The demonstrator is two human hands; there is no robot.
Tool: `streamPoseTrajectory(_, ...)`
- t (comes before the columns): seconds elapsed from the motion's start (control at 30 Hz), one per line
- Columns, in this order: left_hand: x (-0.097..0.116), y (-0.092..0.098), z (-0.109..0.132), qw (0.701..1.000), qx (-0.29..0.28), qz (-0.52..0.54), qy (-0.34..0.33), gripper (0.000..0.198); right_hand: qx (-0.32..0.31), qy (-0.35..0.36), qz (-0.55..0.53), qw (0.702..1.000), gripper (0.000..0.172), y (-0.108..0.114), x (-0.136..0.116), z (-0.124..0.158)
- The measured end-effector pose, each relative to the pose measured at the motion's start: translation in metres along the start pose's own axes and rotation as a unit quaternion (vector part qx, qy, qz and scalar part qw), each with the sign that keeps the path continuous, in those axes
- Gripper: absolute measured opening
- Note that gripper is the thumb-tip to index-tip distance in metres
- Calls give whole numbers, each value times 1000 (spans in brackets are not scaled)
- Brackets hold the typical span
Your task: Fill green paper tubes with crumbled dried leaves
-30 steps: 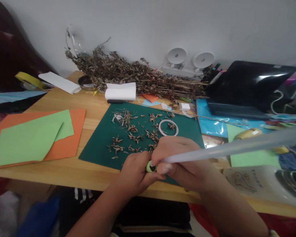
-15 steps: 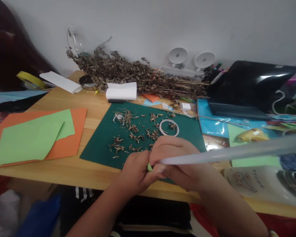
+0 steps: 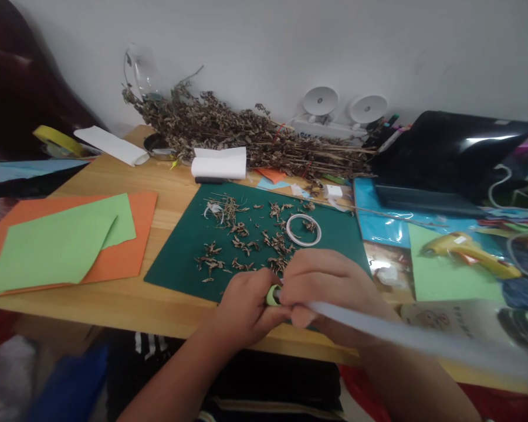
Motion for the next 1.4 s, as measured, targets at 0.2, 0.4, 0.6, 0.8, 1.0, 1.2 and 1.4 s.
streamPoseTrajectory(0.2,1,2,-2,1000,8,-12,5,30,42,57,81,994,22,2,-10,11)
streamPoseTrajectory(0.4,4,3,-3,1000,6,-20,-6,30,38,57,58,996,16,0,-6,15)
streamPoseTrajectory(0.6,2,2,-2,1000,8,-10,1,32,51,63,67,994,15,0,-5,16)
streamPoseTrajectory(0.8,2,5,-2,1000,23,-3,-7,36,71,122,110,984,8,-3,-10,23)
streamPoseTrajectory(1.0,1,3,-1,999,22,32,-10,39,100,150,136,974,12,-5,-13,33)
streamPoseTrajectory(1.2,3,7,-2,999,32,35,-13,41,181,134,70,972,17,6,-3,47)
streamPoseTrajectory(1.4,2,5,-2,999,25,30,-4,45,159,103,24,982,19,6,-2,36)
Point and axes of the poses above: each hand's wrist, its own z-axis away from the middle knuckle, its own y-axis out of the back of the hand, x = y × z, the point moved 8 cm from there along -z, towards the middle knuckle, and after that the axes turned 9 degrees about -z, right-handed, at the moved point
